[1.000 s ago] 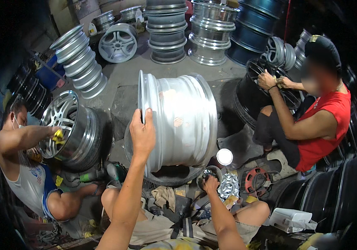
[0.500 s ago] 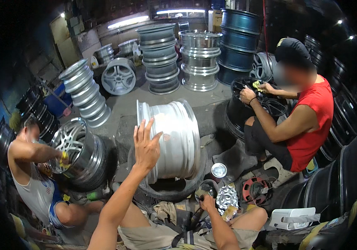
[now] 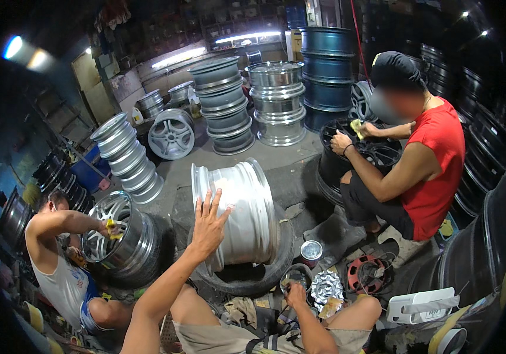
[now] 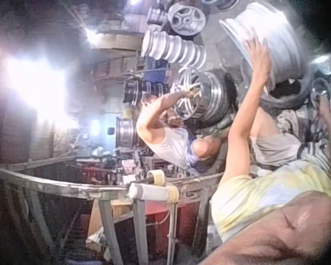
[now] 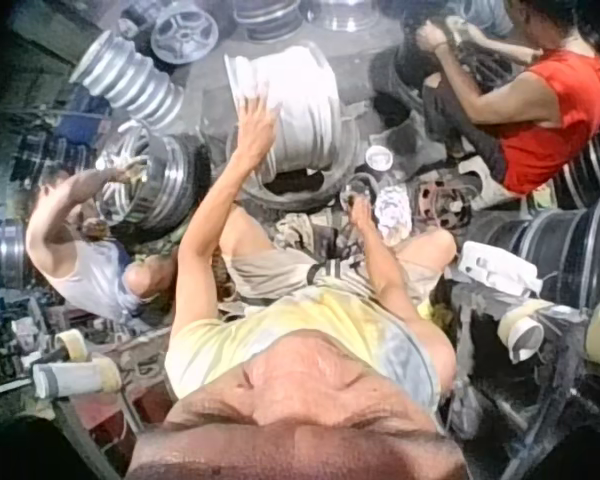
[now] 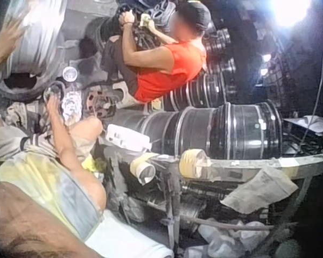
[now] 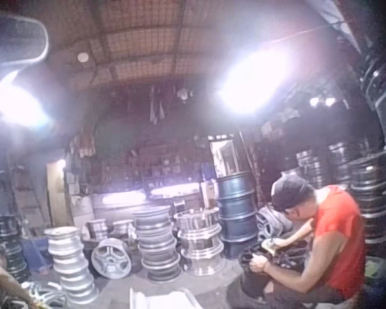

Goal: The person sits on the floor and manually polishes a silver wheel rim using a cloth and a polishing compound. They rotate the rim to access different sections and repeatedly apply the compound. The person briefly stands to retrieve a new sanding pad from a nearby pile before resuming the polishing task.

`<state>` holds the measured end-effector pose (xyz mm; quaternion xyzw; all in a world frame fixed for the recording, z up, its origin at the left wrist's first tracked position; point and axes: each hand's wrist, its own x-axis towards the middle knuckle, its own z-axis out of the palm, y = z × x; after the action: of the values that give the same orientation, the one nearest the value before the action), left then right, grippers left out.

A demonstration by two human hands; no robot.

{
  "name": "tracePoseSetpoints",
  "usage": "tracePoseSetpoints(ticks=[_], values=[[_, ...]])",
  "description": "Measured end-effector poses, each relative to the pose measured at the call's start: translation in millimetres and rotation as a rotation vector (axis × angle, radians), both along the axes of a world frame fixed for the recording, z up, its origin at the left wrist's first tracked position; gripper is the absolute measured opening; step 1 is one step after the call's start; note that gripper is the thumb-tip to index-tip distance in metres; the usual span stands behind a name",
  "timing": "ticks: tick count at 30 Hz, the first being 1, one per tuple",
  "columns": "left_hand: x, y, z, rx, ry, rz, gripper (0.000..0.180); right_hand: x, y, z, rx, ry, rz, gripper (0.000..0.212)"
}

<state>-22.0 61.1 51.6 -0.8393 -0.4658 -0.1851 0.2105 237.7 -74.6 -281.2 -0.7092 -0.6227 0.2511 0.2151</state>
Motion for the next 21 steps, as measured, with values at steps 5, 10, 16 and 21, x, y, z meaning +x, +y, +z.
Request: tracePoseSetpoints(ticks=[5, 10, 16, 21], values=[[1, -8, 3, -0.061, -0.003, 0.041, 0.036, -8, 4, 29, -0.220, 0.213, -0.037, 0.030], [35, -34, -3, -0.130, -0.148, -0.197, 0.031, -2, 1, 9, 0.055, 0.064, -0.020, 0.022], [67, -88, -73, -0.515, -0.359, -0.383, 0.021, -1, 3, 7, 0.169, 0.060, -0.068, 0.030], [94, -115, -157, -0.801, -0.277, -0.213, 0.028, 3, 16, 39, 0.138, 0.223, -0.236, 0.032]])
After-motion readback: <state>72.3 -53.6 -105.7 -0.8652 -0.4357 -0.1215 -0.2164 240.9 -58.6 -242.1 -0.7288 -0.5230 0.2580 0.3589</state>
